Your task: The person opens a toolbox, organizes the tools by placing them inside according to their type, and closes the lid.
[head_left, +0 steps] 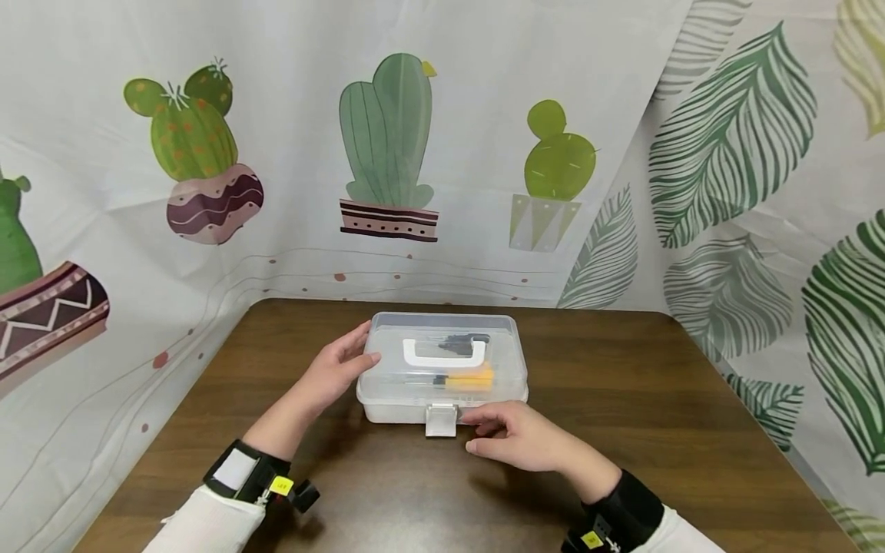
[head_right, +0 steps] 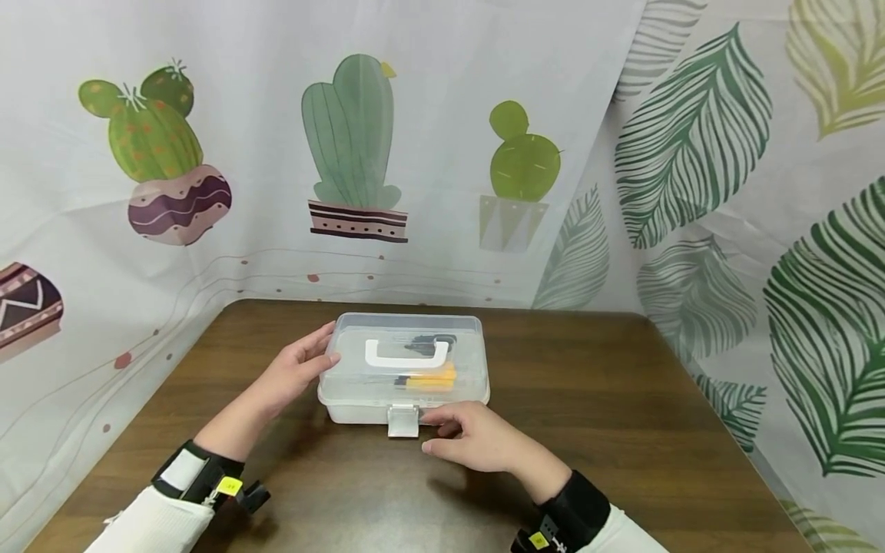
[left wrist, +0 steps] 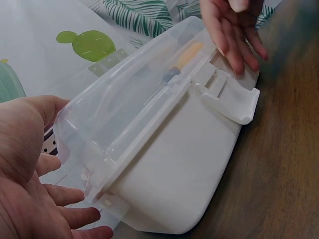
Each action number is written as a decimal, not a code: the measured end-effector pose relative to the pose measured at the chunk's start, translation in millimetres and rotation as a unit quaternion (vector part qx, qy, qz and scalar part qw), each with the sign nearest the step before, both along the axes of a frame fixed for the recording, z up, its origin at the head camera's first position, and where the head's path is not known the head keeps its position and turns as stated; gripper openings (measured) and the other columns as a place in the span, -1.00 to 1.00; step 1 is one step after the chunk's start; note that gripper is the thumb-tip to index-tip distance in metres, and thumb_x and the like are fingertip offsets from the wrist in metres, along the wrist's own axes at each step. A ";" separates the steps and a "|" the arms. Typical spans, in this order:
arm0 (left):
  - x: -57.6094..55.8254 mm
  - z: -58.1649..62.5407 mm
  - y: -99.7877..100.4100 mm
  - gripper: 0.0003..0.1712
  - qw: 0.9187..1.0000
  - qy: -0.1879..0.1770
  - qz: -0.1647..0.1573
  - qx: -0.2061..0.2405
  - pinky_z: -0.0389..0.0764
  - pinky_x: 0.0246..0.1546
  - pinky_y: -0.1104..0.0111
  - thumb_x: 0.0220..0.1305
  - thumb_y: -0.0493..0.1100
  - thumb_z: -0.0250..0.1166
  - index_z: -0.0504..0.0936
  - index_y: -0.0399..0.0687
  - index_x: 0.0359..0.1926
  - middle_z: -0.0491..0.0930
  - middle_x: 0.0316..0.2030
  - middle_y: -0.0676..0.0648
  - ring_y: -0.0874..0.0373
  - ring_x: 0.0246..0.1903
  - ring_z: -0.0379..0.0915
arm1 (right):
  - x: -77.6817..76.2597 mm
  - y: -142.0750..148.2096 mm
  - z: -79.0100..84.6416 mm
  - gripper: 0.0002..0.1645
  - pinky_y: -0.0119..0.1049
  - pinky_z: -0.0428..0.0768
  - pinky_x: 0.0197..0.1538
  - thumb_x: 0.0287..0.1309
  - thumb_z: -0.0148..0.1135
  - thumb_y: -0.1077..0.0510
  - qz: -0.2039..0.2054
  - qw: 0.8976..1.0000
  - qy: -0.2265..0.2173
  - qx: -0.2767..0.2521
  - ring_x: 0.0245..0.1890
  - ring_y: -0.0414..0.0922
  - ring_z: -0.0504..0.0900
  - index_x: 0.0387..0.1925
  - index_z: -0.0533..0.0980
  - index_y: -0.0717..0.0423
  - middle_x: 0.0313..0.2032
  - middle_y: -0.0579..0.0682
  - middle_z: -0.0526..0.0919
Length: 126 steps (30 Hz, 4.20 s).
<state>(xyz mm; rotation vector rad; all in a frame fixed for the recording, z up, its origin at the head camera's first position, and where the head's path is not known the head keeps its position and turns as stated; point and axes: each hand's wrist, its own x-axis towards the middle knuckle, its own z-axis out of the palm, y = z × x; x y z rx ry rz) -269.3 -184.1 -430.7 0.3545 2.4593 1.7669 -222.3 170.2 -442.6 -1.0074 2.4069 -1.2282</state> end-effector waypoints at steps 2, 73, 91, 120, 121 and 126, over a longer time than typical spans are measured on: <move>-0.2 0.4 -0.4 -0.16 1.000 -0.004 -0.002 -0.002 0.26 0.46 -0.16 0.48 0.11 0.24 0.10 0.17 0.63 0.20 0.58 -0.16 -0.19 0.56 0.13 | -1.5 -2.0 -5.1 -0.47 -0.18 0.71 0.07 0.33 0.35 -0.03 0.001 1.000 -0.008 0.009 0.04 0.08 0.75 0.19 0.61 0.20 0.12 0.12 0.74; 2.0 0.7 -0.2 -0.12 1.000 -0.001 0.001 -0.019 0.20 0.49 -0.15 0.46 0.16 0.25 0.08 0.14 0.64 0.10 0.61 -0.11 -0.12 0.62 -0.06 | 8.2 -52.3 -2.0 -0.48 -0.46 0.42 -0.52 0.39 0.27 0.05 -0.219 0.962 0.157 0.030 -0.67 -0.39 0.38 -0.75 0.48 -0.18 -0.75 -0.38 0.43; 0.6 -0.9 -1.3 -0.14 1.000 0.003 -0.003 -0.014 0.26 0.45 -0.16 0.47 0.14 0.24 0.10 0.14 0.64 0.09 0.62 -0.10 -0.13 0.62 -0.05 | 7.2 -43.9 11.6 -0.60 -0.46 0.37 -0.53 0.22 0.42 -0.05 -0.187 0.961 0.179 0.097 -0.64 -0.39 0.35 -0.69 0.52 -0.17 -0.72 -0.37 0.43; 0.9 -7.0 0.9 -0.20 0.991 -0.113 -0.025 0.074 0.64 0.06 -0.08 0.55 0.09 0.07 -0.06 0.34 0.66 0.05 0.61 -0.18 -0.25 0.47 0.20 | -15.3 -30.4 12.9 0.11 0.19 0.46 0.31 -0.29 0.53 -0.56 -0.243 0.853 0.413 0.207 0.42 0.17 0.42 0.31 0.54 -0.18 0.35 0.05 0.55; 0.8 -7.0 1.1 -0.20 0.990 -0.114 -0.024 0.074 0.64 0.06 -0.08 0.55 0.09 0.07 -0.06 0.35 0.66 0.06 0.61 -0.18 -0.25 0.46 0.20 | -15.0 -30.4 12.6 0.11 0.20 0.46 0.31 -0.30 0.53 -0.56 -0.244 0.852 0.413 0.208 0.42 0.17 0.42 0.31 0.54 -0.18 0.35 0.05 0.55; 1.0 -6.9 1.0 -0.20 0.990 -0.117 -0.021 0.074 0.66 0.06 -0.09 0.55 0.09 0.07 -0.06 0.36 0.66 0.07 0.61 -0.18 -0.24 0.44 0.23 | -14.3 -32.3 11.2 0.08 0.24 0.46 0.28 -0.30 0.56 -0.53 -0.248 0.851 0.416 0.204 0.43 0.17 0.41 0.28 0.55 -0.16 0.35 0.05 0.55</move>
